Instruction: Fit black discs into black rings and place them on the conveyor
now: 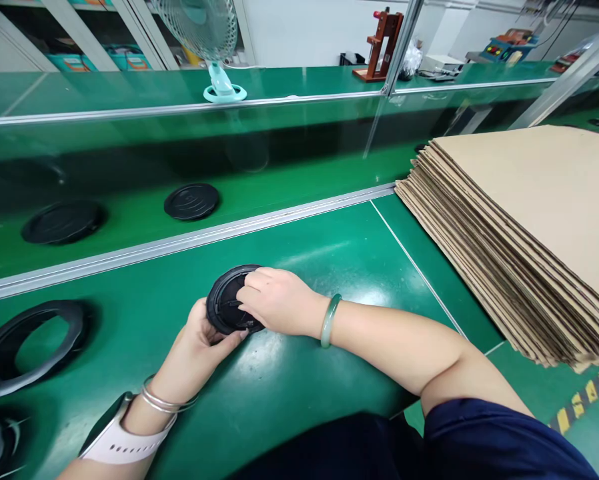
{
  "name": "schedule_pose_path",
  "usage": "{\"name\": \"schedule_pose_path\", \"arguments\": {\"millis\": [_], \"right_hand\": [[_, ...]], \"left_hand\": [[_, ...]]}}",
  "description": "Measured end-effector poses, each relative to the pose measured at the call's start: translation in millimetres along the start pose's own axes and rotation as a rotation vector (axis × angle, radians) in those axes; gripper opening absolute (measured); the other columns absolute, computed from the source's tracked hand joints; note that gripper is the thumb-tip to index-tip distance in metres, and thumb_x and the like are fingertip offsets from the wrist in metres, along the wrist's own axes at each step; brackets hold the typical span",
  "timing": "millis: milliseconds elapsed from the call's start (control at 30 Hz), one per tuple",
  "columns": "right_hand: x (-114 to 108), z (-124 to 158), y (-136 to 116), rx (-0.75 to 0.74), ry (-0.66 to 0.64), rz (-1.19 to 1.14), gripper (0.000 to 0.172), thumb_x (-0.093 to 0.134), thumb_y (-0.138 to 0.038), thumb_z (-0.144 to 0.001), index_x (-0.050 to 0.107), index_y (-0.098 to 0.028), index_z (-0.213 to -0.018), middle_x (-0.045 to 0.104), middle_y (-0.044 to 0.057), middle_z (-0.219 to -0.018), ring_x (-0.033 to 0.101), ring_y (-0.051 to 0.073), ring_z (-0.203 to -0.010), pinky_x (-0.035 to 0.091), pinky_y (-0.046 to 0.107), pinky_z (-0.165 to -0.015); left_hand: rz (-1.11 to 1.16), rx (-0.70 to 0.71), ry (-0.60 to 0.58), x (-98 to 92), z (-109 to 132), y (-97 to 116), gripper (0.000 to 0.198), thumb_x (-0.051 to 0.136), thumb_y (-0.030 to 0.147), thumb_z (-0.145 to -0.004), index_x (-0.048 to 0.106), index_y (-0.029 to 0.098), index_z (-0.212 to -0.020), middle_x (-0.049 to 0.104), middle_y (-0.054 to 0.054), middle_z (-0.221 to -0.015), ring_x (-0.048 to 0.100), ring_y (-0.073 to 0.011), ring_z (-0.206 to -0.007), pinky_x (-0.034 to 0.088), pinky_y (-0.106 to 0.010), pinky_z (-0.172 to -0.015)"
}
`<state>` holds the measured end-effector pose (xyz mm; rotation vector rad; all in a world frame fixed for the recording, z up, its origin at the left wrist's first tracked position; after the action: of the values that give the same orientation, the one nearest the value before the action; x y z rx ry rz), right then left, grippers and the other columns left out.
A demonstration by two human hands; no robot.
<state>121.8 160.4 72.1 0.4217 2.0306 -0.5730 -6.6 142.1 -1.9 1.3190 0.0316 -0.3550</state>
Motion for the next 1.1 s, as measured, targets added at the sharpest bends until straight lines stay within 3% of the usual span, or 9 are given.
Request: {"name": "schedule_pose_path", "arguments": {"millis": [200, 300, 400, 567, 700, 833, 933, 1000, 1100], "right_hand": [[1.5, 1.5, 0.4, 0.004, 0.035, -0.026, 0.021, 0.049, -0.027, -0.1, 0.064, -0.015, -0.091, 0.063, 0.009, -0.088, 0.057, 0.021, -0.088, 0.051, 0.036, -0.085], [0.5, 1.7, -1.4, 0.009, 0.039, -0.038, 0.019, 0.05, -0.025, -0.1, 0.064, -0.013, -0.104, 0.065, 0.01, -0.092, 0.058, 0.021, -0.09, 0.05, 0.037, -0.088], [1.1, 1.6, -4.1, 0.041, 0.029, -0.015, 0.028, 0.05, -0.018, -0.098, 0.058, -0.009, -0.123, 0.065, 0.012, -0.098, 0.057, 0.023, -0.095, 0.05, 0.039, -0.091], [10.3, 0.9, -7.4, 0.096, -0.064, 0.051, 0.034, 0.045, -0.012, -0.096, 0.056, -0.004, -0.127, 0.062, 0.016, -0.099, 0.054, 0.027, -0.097, 0.051, 0.043, -0.085], [-0.6, 0.6, -8.0, 0.076, 0.049, -0.017, 0.031, 0.046, -0.02, -0.099, 0.059, -0.008, -0.124, 0.063, 0.014, -0.101, 0.052, 0.025, -0.096, 0.05, 0.041, -0.084], [-14.5, 7.8, 22.3, 0.34, 0.271, -0.172, 0.041, 0.051, -0.031, -0.099, 0.052, -0.012, -0.136, 0.059, 0.015, -0.117, 0.051, 0.025, -0.109, 0.045, 0.044, -0.097], [2.6, 13.2, 46.9, 0.575, 0.214, -0.355, 0.034, 0.053, -0.03, -0.099, 0.058, -0.015, -0.129, 0.061, 0.011, -0.11, 0.054, 0.022, -0.106, 0.045, 0.041, -0.097], [13.3, 14.6, 54.6, 0.651, 0.185, -0.474, 0.024, 0.057, -0.029, -0.097, 0.064, -0.017, -0.117, 0.062, 0.007, -0.104, 0.056, 0.019, -0.101, 0.046, 0.037, -0.093], [17.7, 15.7, 60.4, 0.701, 0.239, -0.581, 0.014, 0.065, -0.028, -0.092, 0.065, -0.018, -0.102, 0.062, 0.003, -0.097, 0.056, 0.017, -0.095, 0.045, 0.033, -0.088]], "left_hand": [[0.01, -0.011, 0.016, 0.5, -0.8, 1.9, 0.057, 0.076, 0.033, -0.071, 0.042, 0.023, -0.116, 0.069, -0.004, -0.102, 0.071, -0.0261, -0.095, 0.059, -0.04, -0.081], [0.022, -0.006, 0.021, 0.3, -0.5, 4.0, 0.057, 0.076, 0.033, -0.07, 0.043, 0.022, -0.115, 0.069, -0.004, -0.101, 0.072, -0.0258, -0.094, 0.06, -0.04, -0.081], [0.018, -0.007, 0.031, -0.6, -0.2, 5.2, 0.056, 0.077, 0.035, -0.07, 0.045, 0.022, -0.113, 0.069, -0.003, -0.099, 0.072, -0.0257, -0.092, 0.06, -0.04, -0.08], [0.004, -0.03, 0.047, -1.6, -0.7, 4.7, 0.061, 0.079, 0.037, -0.067, 0.047, 0.021, -0.116, 0.07, -0.005, -0.1, 0.072, -0.0274, -0.094, 0.061, -0.041, -0.079], [0.05, -0.026, 0.081, -4.2, -2.3, 4.2, 0.061, 0.081, 0.034, -0.066, 0.045, 0.022, -0.114, 0.069, -0.003, -0.1, 0.072, -0.0253, -0.093, 0.061, -0.04, -0.08], [0.153, 0.015, 0.114, -6.8, -4.1, 3.4, 0.061, 0.081, 0.03, -0.066, 0.043, 0.023, -0.113, 0.068, -0.006, -0.114, 0.07, -0.0252, -0.106, 0.058, -0.042, -0.092], [0.14, 0.029, 0.109, -5.9, -4.1, 2.0, 0.063, 0.081, 0.031, -0.067, 0.041, 0.024, -0.116, 0.066, -0.009, -0.122, 0.068, -0.0274, -0.111, 0.058, -0.043, -0.093], [0.105, 0.022, 0.104, -5.0, -3.5, 0.4, 0.066, 0.08, 0.033, -0.069, 0.04, 0.024, -0.12, 0.065, -0.011, -0.123, 0.068, -0.0288, -0.112, 0.059, -0.044, -0.091], [0.07, 0.035, 0.095, -4.0, -2.3, 0.2, 0.067, 0.078, 0.036, -0.071, 0.039, 0.023, -0.124, 0.064, -0.012, -0.124, 0.068, -0.0296, -0.112, 0.06, -0.043, -0.089]]}}
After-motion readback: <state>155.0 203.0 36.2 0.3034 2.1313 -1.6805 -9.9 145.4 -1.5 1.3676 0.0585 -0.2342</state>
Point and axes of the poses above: each hand's wrist, its own z-axis away from the middle knuckle, its own x-axis out of the palm, y = z × x, the point moved 8 cm from there along -z, towards the middle knuckle
